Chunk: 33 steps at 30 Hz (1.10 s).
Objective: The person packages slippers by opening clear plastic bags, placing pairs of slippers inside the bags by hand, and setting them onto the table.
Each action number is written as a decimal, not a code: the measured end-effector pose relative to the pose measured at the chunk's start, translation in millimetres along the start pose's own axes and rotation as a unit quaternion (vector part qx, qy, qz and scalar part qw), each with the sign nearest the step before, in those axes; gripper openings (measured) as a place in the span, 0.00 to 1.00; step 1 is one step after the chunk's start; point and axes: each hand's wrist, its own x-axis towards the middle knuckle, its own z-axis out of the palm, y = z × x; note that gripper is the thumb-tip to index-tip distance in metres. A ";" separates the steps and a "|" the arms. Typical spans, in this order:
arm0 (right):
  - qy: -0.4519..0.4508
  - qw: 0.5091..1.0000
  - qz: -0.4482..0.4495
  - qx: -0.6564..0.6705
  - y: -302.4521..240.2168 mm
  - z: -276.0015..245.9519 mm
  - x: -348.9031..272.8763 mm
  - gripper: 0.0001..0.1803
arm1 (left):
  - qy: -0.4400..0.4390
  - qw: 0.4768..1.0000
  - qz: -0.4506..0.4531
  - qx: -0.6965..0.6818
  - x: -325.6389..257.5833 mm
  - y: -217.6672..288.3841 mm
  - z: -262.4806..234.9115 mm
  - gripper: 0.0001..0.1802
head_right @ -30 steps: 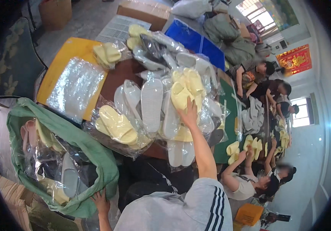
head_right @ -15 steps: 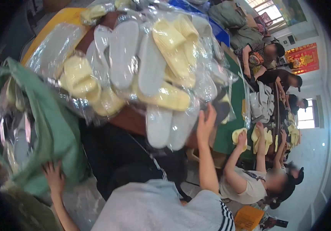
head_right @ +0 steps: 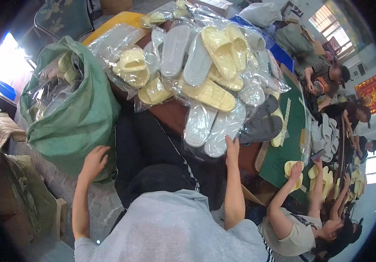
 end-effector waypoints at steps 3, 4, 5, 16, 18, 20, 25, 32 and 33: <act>-0.001 0.979 0.091 0.183 -13.0 6.8 7.1 0.23 | -0.002 0.998 -0.005 -0.065 7.4 0.3 -2.7 0.17; -0.019 0.966 0.117 0.229 -26.0 15.2 3.9 0.24 | -0.007 0.996 -0.003 -0.094 10.3 -0.3 -3.9 0.16; -0.037 0.950 0.142 0.274 -35.9 22.6 1.3 0.24 | -0.002 0.993 0.009 -0.117 13.6 -2.3 -2.9 0.16; -0.011 0.954 0.136 0.266 -78.6 67.4 21.3 0.26 | -0.239 0.829 0.066 -0.501 124.8 64.7 67.6 0.21; 0.002 0.962 0.121 0.245 -87.4 87.5 9.4 0.24 | -0.264 0.824 0.063 -0.498 137.0 74.2 83.6 0.22; -0.013 0.979 0.097 0.178 -96.4 91.3 0.7 0.19 | -0.291 0.825 0.039 -0.484 148.5 80.0 100.9 0.25; -0.029 0.997 0.054 0.042 -125.4 67.2 -33.5 0.29 | -0.309 0.742 -0.094 -0.587 171.8 110.6 110.5 0.28; -0.109 0.900 -0.083 -0.414 -213.1 -11.2 -94.6 0.27 | -0.430 0.637 -0.107 -0.631 195.7 187.0 155.1 0.38; -0.147 0.865 -0.114 -0.466 -228.3 -21.0 -100.1 0.26 | -0.426 0.639 -0.119 -0.630 200.0 202.1 159.9 0.38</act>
